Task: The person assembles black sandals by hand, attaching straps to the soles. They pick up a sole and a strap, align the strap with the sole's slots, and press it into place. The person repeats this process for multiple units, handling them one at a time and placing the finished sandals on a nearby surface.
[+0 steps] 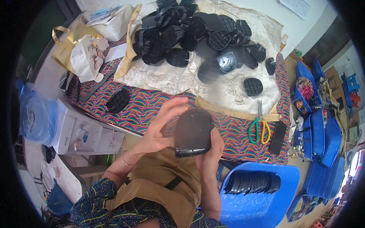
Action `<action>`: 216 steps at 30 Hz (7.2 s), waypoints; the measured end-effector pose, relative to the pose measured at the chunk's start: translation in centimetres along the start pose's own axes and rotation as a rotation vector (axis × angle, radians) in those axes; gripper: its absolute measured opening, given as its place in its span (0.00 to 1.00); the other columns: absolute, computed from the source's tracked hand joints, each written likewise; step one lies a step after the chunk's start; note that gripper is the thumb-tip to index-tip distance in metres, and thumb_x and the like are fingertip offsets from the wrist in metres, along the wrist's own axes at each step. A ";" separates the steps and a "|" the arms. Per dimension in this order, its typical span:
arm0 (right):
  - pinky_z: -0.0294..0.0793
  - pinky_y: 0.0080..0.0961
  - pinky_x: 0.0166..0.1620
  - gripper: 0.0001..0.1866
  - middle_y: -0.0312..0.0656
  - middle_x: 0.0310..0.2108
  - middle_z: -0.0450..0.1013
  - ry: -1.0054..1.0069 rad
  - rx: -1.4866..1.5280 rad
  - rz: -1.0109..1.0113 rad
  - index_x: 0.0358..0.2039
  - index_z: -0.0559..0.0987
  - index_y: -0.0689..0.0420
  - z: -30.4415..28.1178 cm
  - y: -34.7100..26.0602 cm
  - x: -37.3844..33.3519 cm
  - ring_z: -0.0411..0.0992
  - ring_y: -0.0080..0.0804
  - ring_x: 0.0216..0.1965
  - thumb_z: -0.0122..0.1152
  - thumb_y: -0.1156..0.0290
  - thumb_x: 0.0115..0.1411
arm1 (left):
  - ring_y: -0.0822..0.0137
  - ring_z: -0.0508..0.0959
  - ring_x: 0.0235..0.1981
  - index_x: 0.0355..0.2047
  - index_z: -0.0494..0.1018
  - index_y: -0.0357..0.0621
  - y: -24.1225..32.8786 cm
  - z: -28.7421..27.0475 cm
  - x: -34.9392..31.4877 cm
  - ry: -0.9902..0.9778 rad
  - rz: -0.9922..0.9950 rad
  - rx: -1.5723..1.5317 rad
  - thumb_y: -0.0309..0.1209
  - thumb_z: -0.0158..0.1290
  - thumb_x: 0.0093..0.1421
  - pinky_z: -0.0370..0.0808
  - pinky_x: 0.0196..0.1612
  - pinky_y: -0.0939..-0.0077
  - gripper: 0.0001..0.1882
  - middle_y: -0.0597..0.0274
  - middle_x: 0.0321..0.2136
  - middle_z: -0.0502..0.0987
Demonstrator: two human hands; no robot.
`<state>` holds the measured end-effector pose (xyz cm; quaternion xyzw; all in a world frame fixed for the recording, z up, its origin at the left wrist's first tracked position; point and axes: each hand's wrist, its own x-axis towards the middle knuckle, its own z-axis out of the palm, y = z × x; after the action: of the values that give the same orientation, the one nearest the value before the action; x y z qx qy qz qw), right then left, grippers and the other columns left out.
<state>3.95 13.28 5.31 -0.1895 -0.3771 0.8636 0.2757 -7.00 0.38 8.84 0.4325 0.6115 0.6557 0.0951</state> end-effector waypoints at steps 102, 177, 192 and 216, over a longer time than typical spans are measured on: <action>0.72 0.24 0.47 0.22 0.42 0.46 0.75 -0.166 -0.239 -0.060 0.53 0.73 0.70 -0.7 3.8 1.1 0.73 0.24 0.42 0.47 0.62 0.71 | 0.47 0.68 0.61 0.59 0.65 0.38 -5.0 1.7 -1.2 0.105 -0.633 -1.463 0.64 0.36 0.66 0.63 0.65 0.51 0.41 0.43 0.53 0.73; 0.69 0.28 0.36 0.10 0.43 0.31 0.75 -0.013 -1.143 -0.488 0.43 0.80 0.64 -7.5 5.5 3.0 0.70 0.33 0.32 0.59 0.82 0.61 | 0.48 0.69 0.50 0.49 0.68 0.31 -11.7 -19.6 -2.7 0.292 -0.343 1.600 0.52 0.62 0.53 0.63 0.54 0.50 0.37 0.46 0.48 0.69; 0.73 0.30 0.31 0.18 0.42 0.28 0.76 -0.894 -0.765 -1.016 0.39 0.82 0.58 11.1 -4.3 -2.0 0.74 0.35 0.28 0.64 0.75 0.43 | 0.48 0.82 0.36 0.43 0.78 0.40 -13.3 -29.5 -2.5 0.610 -0.355 1.141 0.29 0.54 0.56 0.77 0.40 0.57 0.14 0.46 0.33 0.81; 0.70 0.29 0.25 0.13 0.43 0.21 0.73 -0.004 -1.359 -0.781 0.41 0.82 0.60 -5.4 -0.6 0.4 0.72 0.35 0.21 0.61 0.84 0.55 | 0.42 0.76 0.42 0.42 0.73 0.35 -23.3 -45.1 -8.2 0.146 -0.271 1.802 0.27 0.45 0.64 0.74 0.44 0.53 0.11 0.42 0.39 0.76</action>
<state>6.69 16.84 2.28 -0.1686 -0.8628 0.2842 0.3826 -42.28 -32.02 -9.92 0.2252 0.9420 -0.0607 -0.2412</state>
